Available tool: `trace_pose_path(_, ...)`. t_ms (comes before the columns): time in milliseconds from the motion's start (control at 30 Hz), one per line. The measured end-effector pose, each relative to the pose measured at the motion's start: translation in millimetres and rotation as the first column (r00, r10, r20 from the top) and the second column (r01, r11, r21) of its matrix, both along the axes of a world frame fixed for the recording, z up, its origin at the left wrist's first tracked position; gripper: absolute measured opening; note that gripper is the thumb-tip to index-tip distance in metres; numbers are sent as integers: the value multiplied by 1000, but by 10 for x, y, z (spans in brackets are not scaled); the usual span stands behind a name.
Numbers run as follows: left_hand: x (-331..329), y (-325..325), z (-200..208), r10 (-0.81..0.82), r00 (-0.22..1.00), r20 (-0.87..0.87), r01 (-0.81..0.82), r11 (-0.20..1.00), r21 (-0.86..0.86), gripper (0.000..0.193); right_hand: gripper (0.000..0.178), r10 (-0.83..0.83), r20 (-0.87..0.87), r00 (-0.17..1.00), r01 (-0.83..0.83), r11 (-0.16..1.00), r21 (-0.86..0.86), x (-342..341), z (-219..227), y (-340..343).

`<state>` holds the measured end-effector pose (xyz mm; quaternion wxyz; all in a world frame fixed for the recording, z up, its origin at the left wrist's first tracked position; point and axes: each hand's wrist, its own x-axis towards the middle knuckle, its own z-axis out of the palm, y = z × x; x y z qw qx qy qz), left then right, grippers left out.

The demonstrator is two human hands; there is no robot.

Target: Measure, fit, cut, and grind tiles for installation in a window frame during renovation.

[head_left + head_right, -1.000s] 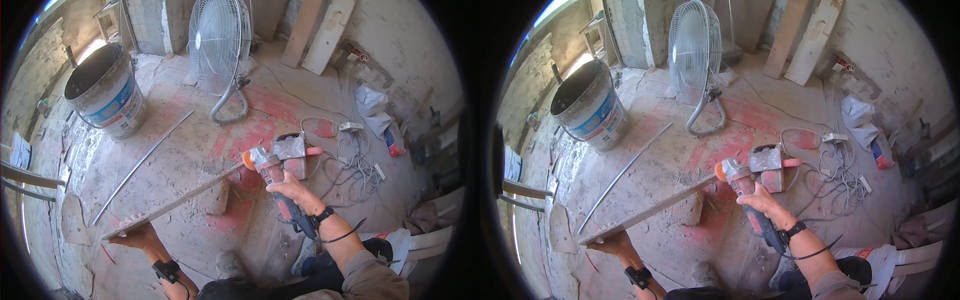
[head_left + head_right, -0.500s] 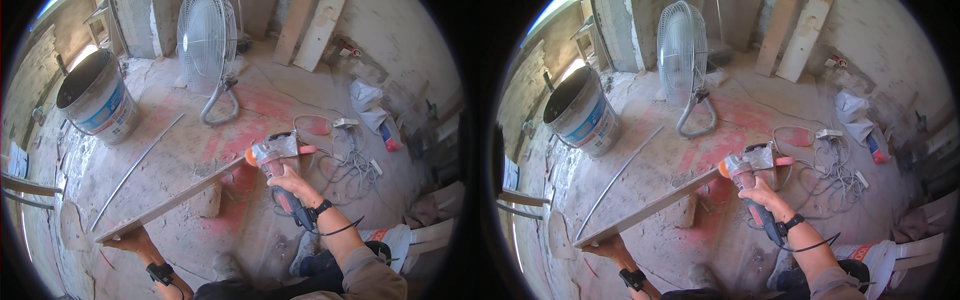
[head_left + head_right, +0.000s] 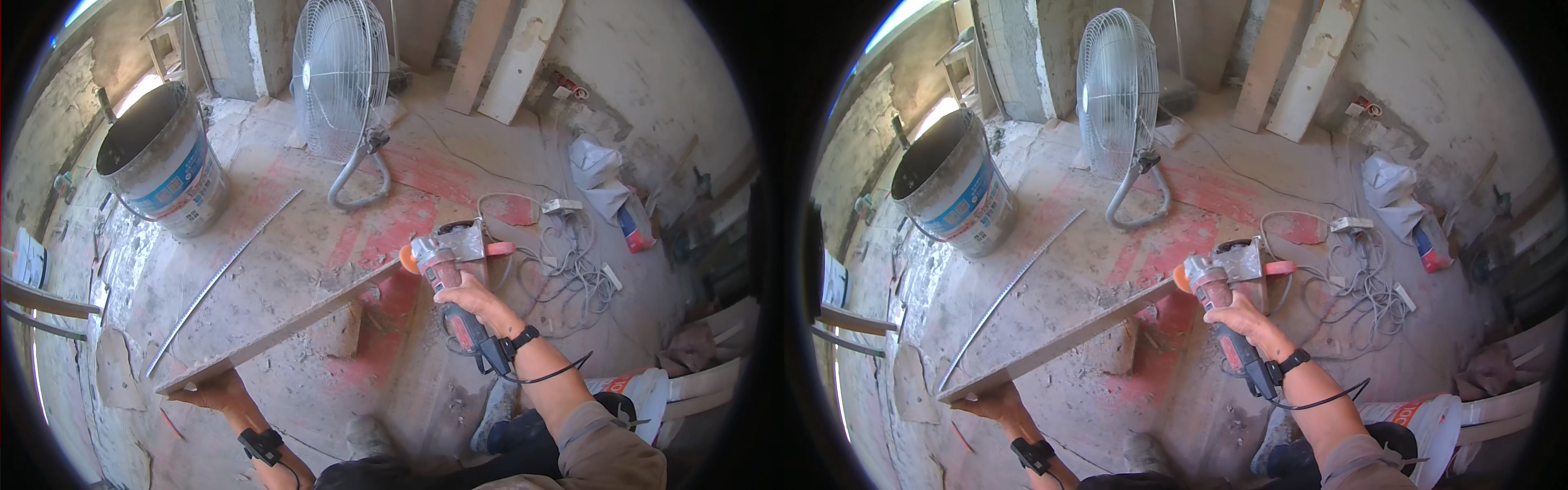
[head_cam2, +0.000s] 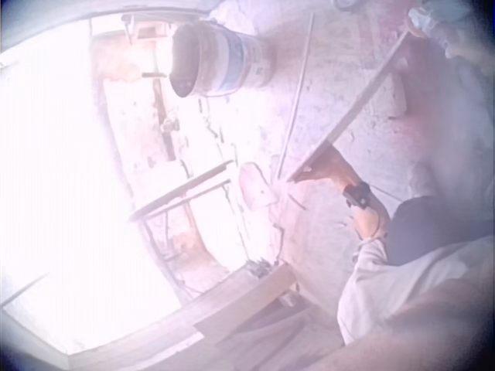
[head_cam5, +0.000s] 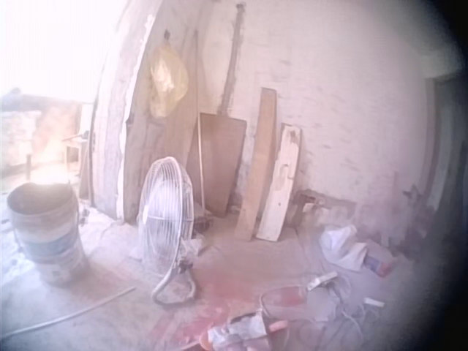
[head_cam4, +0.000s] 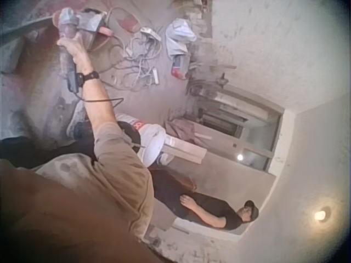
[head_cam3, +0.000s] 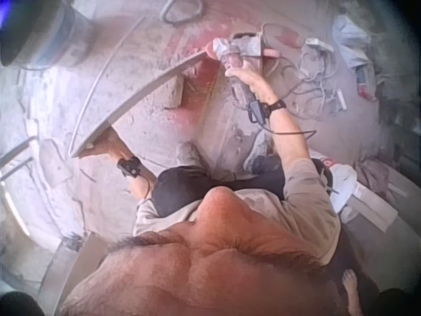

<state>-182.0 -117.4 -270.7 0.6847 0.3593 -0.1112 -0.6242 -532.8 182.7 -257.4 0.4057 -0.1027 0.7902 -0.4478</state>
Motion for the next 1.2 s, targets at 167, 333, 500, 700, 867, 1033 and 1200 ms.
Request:
trace_pose_path(167,17,-10,-3,-26,999,-25,24,999,-47,92,56,19,-33,999,-20,999,-45,184,-21,0)
trace_pose_path(333,52,-16,-84,-74,996,-44,72,996,-47,95,48,-15,2,1000,15,1000,-7,-61,-91,37)
trace_pose_path(500,7,-8,23,-14,999,35,15,1000,-26,103,42,30,-83,996,-41,990,-136,114,-118,44)
trace_pose_path(700,-104,73,126,-11,997,70,17,997,-80,101,50,62,-18,998,-63,997,-48,-21,-76,59)
trace_pose_path(867,-28,21,62,-54,999,11,54,997,-56,97,47,13,-13,1000,-13,999,-30,-56,-93,21)
trace_pose_path(1033,65,-89,-135,-67,998,-10,66,997,-46,97,55,39,-15,999,-39,999,-21,20,-17,38)
trace_pose_path(1200,0,-64,-73,-55,998,14,56,988,-143,105,66,110,-122,986,-129,979,-157,404,-169,-4)
